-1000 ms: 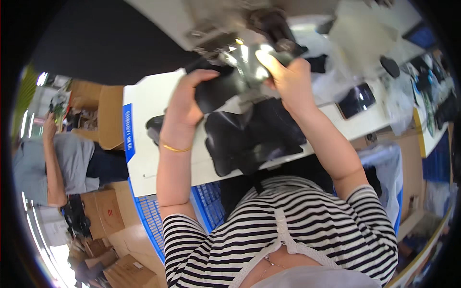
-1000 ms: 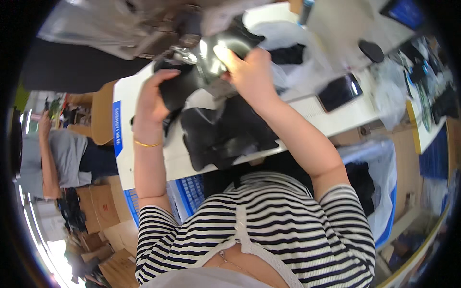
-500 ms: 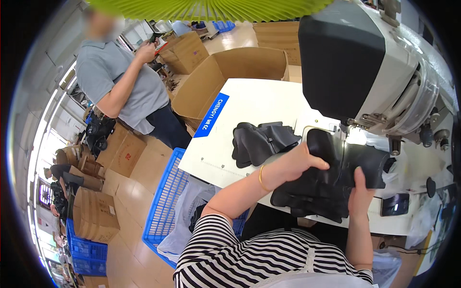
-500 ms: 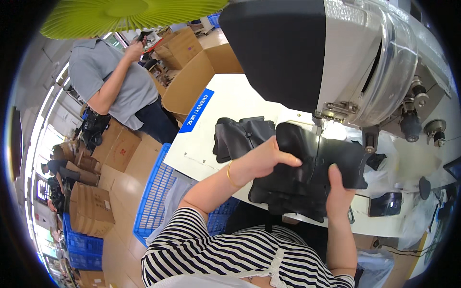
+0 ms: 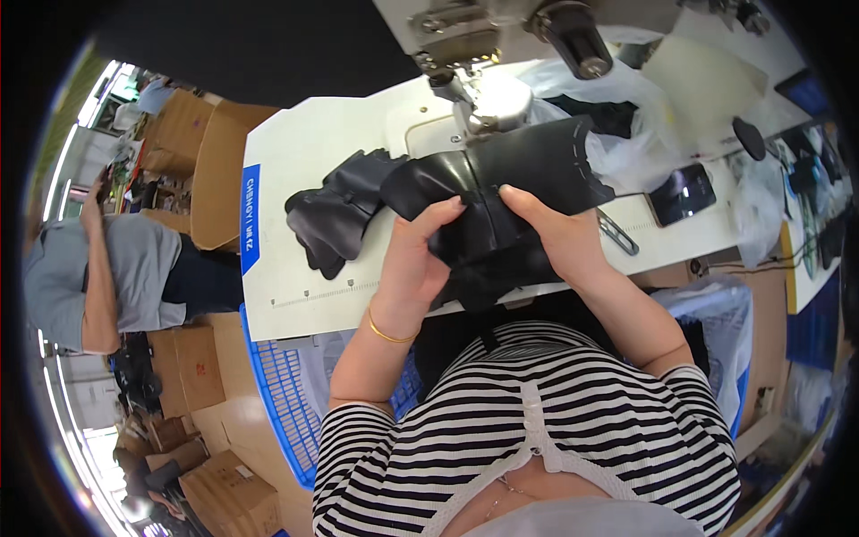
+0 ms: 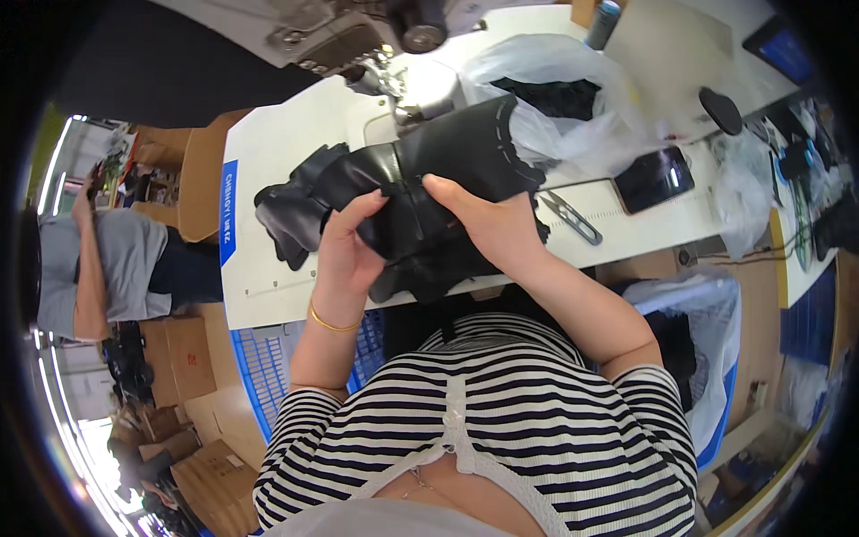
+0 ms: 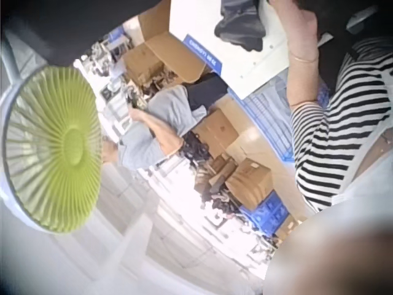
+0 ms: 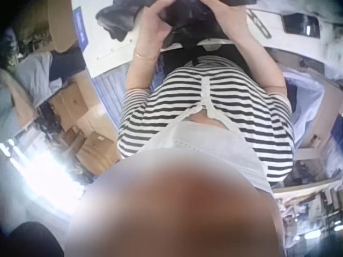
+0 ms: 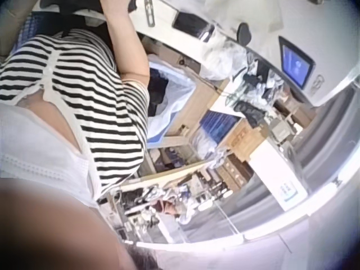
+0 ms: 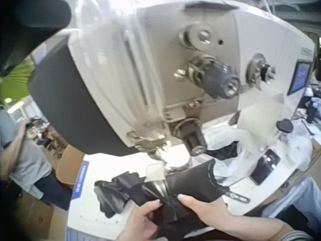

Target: Sewing together leather components of a shoe upper using an industrial sewing machine.

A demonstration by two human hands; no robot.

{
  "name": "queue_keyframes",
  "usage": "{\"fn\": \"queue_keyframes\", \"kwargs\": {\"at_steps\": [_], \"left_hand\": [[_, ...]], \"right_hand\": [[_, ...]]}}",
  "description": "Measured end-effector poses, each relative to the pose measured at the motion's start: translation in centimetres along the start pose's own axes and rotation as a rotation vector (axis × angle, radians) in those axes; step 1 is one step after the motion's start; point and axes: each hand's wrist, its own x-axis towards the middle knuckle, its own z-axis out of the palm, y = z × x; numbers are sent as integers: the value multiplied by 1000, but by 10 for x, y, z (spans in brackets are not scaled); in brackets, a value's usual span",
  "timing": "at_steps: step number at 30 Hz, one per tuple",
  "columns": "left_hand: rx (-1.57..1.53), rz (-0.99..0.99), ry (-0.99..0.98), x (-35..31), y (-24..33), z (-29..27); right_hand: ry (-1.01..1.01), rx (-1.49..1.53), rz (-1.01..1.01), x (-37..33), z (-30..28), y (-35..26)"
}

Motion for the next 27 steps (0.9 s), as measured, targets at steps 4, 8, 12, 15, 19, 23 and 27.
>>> {"fn": "queue_keyframes", "kwargs": {"at_steps": [4, 8, 12, 15, 19, 23, 27], "left_hand": [[46, -3, -19, -1, -5, 7], [86, 6, -14, -4, -6, 12], [158, 96, -8, -4, -8, 15], [186, 100, 21, -3, -7, 17], [200, 106, 36, -2, -9, 16], [205, 130, 68, -2, -11, 18], [216, 152, 86, -2, -13, 20]], "right_hand": [[7, 0, 20, -6, -4, -4], [-1, -5, 7, -11, -6, -1], [-21, -80, -77, -13, -9, 3], [-17, -72, -98, -14, -10, 3], [-11, -55, -62, -16, -6, 0], [1, -29, -57, -16, -5, 1], [-7, 32, -31, -17, -4, -1]]}}
